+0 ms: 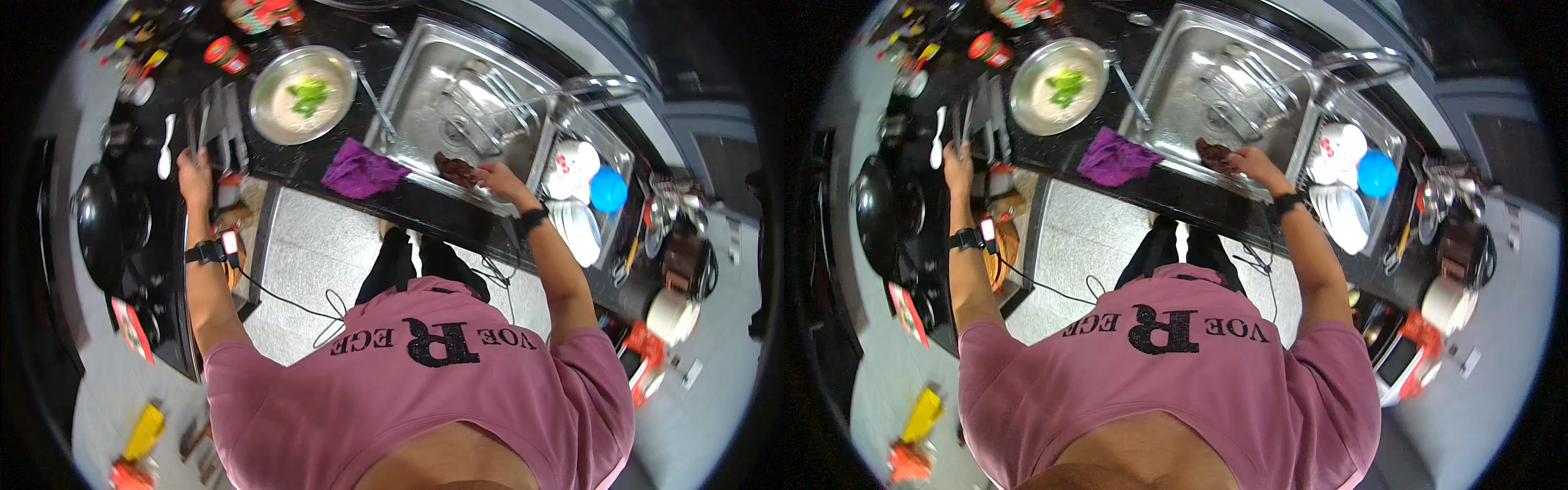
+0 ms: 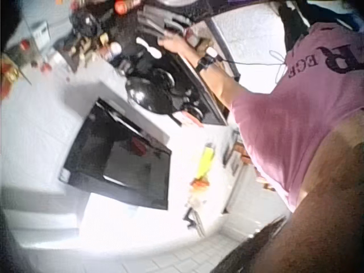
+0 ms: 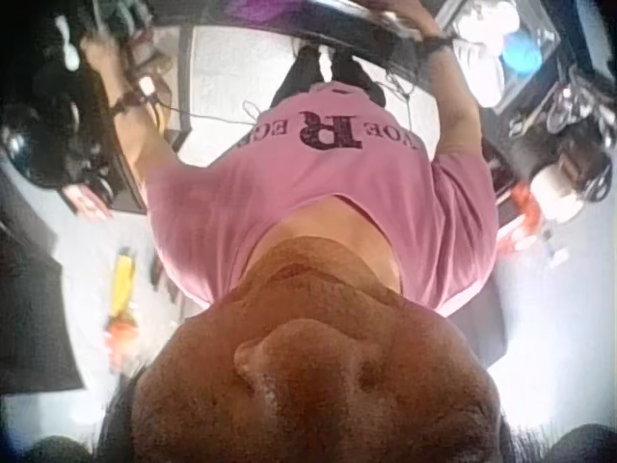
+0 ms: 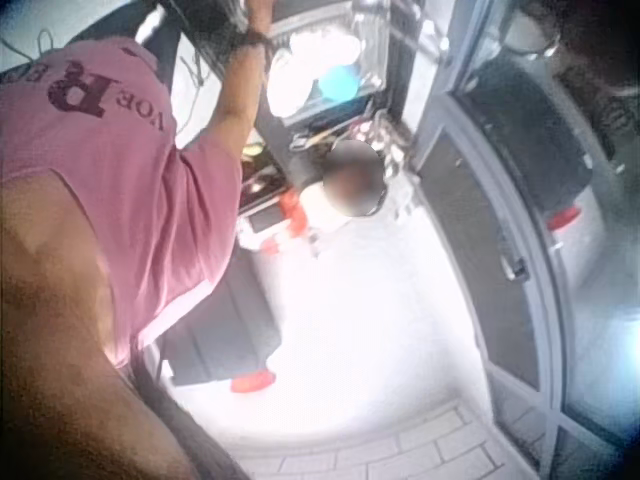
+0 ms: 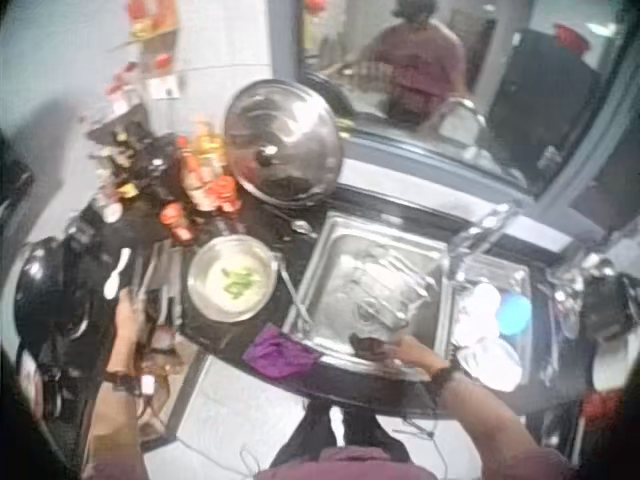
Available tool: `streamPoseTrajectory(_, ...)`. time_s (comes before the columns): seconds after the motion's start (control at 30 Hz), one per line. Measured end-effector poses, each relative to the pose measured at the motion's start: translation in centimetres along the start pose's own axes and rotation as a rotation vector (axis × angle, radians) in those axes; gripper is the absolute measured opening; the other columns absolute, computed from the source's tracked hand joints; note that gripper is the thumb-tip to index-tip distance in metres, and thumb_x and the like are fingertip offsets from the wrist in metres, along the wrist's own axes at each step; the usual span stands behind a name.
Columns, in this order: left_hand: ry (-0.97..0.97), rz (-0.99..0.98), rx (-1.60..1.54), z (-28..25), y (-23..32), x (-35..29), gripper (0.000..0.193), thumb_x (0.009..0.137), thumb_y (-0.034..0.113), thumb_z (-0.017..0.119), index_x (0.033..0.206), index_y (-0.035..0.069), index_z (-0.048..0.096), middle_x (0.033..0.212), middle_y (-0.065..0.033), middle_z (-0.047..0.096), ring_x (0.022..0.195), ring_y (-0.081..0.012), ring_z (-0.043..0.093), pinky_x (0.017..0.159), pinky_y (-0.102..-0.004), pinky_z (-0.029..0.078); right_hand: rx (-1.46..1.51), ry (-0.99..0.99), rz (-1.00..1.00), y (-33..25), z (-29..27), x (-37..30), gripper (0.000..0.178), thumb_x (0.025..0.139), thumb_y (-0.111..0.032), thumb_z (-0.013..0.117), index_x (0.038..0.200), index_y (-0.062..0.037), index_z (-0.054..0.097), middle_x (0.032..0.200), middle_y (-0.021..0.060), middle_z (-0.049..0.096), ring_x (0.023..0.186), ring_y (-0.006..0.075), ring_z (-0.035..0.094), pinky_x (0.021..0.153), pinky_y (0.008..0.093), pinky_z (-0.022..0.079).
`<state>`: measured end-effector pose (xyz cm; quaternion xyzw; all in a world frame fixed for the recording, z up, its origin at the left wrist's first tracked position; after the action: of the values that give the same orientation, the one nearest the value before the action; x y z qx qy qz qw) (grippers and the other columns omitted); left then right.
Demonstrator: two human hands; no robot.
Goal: The person cleans the kitchen sink and countertop using a red sponge. They wipe the sink basin, faucet, countertop, and a white appliance, then rinse the sponge and a white cup under running water. Finally, they wash a metal dish rack and place it in the sink.
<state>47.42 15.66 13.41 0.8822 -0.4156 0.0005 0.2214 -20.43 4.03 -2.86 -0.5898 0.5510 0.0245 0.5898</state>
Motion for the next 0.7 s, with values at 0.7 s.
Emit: streamPoseTrajectory(0.7,0.278,-0.100,0.238,7.9,-3.7,1.8,0.075,0.084,0.062,0.058,0.138,0.012,0.046,0.131,-0.0232,0.049,0.121,-0.0433,0.043,0.099,-0.0560,0.036,-0.743,0.064,-0.010,7.4,2.2,12.4,0.037,0.086,-0.034,0.060,0.102,-0.0020,0.068,0.106,0.0165,0.068,0.106,0.0354,0.063,0.085,0.0468,0.051)
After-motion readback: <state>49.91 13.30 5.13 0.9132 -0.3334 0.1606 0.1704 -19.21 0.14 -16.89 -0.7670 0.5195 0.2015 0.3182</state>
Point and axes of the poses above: each hand's wrist, its own x-axis towards the middle knuckle, its own z-axis out of the palm, y = z × x, the point moved 5 cm from there along x, towards the middle knuckle
